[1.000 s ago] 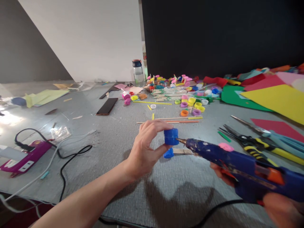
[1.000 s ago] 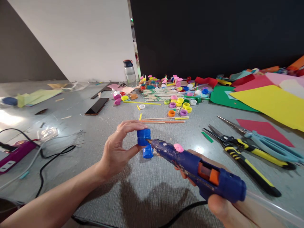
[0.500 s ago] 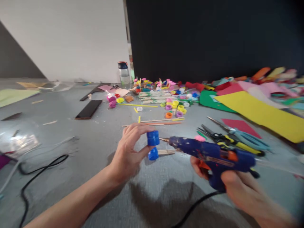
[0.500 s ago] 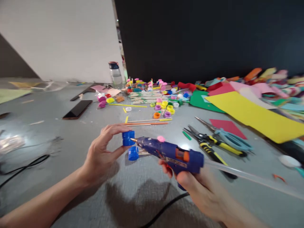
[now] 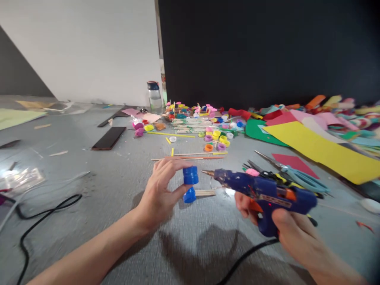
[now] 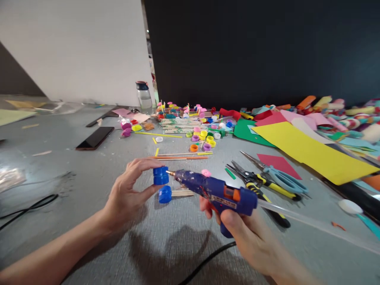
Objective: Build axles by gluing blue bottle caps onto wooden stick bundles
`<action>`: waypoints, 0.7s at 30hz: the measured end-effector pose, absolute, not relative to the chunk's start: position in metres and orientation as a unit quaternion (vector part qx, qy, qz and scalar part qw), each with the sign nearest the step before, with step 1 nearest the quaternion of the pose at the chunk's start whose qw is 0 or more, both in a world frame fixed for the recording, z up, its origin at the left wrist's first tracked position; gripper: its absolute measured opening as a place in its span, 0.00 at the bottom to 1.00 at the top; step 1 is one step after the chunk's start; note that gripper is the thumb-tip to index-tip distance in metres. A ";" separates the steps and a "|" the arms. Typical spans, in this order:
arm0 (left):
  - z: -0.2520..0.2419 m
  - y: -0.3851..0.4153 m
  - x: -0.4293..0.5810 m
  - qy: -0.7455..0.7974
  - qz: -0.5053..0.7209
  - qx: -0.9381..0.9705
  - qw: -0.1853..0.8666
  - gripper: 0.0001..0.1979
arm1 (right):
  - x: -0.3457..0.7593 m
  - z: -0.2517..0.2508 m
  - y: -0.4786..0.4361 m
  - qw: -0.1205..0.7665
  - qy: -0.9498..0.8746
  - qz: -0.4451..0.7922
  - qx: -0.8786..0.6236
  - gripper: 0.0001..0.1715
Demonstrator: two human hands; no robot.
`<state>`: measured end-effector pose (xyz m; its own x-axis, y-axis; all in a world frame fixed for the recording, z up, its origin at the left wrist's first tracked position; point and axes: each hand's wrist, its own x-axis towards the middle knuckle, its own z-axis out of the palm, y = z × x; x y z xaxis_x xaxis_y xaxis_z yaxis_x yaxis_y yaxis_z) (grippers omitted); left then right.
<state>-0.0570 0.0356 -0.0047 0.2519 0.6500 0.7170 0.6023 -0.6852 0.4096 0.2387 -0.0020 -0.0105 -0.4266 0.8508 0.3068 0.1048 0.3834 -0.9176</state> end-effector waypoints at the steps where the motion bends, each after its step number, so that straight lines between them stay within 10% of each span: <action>1: -0.004 0.035 -0.057 0.394 0.468 0.791 0.028 0.19 | 0.240 -0.014 -0.002 0.421 -0.723 0.429 -0.340 0.27; 21: 0.002 0.026 -0.055 0.360 0.501 0.786 0.038 0.18 | 0.246 -0.020 -0.009 0.443 -0.741 0.310 -0.398 0.13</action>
